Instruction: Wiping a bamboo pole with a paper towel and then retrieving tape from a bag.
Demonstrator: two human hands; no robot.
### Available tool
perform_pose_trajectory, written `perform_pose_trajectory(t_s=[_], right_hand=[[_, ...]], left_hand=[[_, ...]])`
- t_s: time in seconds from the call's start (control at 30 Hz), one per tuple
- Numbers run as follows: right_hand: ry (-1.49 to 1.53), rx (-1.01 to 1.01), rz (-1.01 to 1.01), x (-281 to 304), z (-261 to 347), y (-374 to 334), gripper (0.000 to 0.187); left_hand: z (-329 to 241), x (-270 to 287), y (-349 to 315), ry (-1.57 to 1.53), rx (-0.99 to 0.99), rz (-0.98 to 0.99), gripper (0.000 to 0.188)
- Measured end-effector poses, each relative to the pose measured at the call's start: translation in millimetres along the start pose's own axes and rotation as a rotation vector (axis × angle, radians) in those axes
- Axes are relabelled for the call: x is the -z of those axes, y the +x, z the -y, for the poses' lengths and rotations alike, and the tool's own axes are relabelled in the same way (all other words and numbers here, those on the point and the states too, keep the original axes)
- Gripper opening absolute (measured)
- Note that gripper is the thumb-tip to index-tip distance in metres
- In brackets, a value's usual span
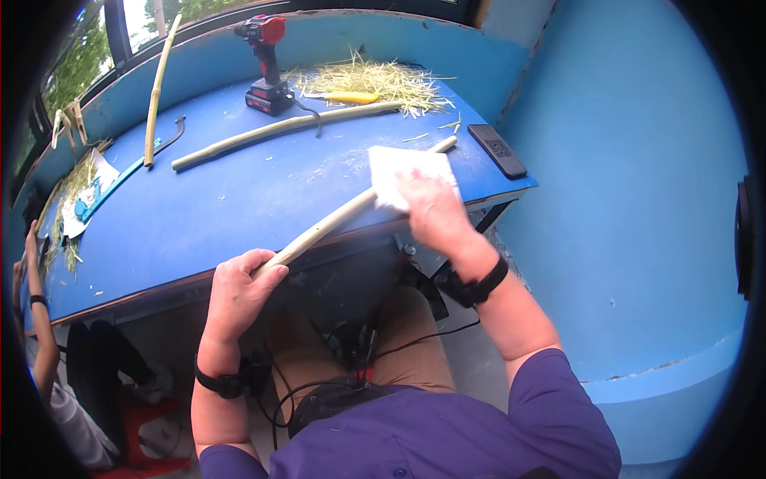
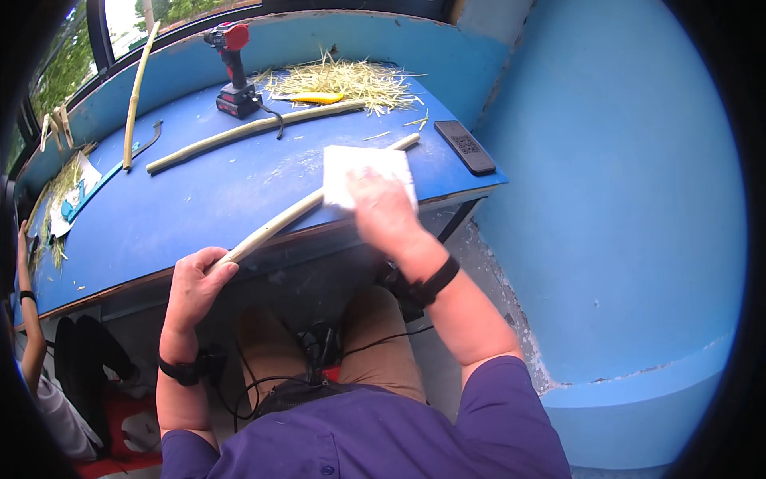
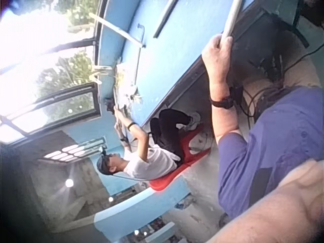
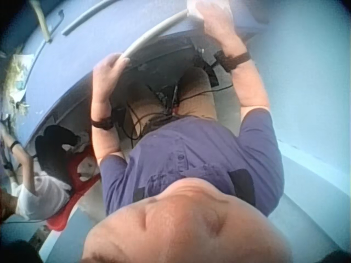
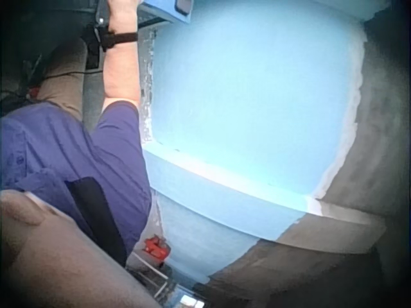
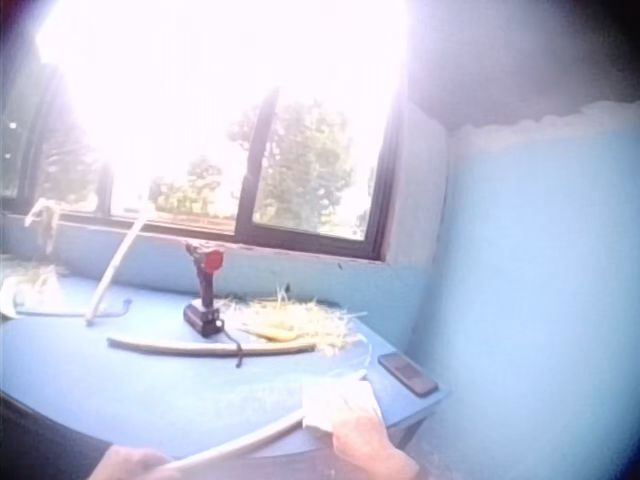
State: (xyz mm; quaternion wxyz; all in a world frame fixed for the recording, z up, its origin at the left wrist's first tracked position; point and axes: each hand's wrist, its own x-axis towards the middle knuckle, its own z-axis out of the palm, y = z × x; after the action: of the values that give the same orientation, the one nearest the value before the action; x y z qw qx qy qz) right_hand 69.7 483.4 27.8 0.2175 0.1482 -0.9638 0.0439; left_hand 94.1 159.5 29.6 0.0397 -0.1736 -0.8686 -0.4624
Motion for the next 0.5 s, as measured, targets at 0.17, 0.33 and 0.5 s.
perform_pose_trajectory(t_s=[0.17, 0.33, 0.5], right_hand=[[-0.044, 0.018, -0.019, 4, 10, -3, 0.053], [-0.098, -0.008, -0.021, -8, -18, -3, 0.047], [-0.157, -0.111, -0.011, -14, -43, 9, 0.046]], left_hand=[[3, 1, -4, 0.008, 0.011, 0.007, 0.022], [3, 7, -4, 0.017, -0.001, 0.006, 0.021], [12, 19, -16, -0.013, 0.022, -0.01, 0.021]])
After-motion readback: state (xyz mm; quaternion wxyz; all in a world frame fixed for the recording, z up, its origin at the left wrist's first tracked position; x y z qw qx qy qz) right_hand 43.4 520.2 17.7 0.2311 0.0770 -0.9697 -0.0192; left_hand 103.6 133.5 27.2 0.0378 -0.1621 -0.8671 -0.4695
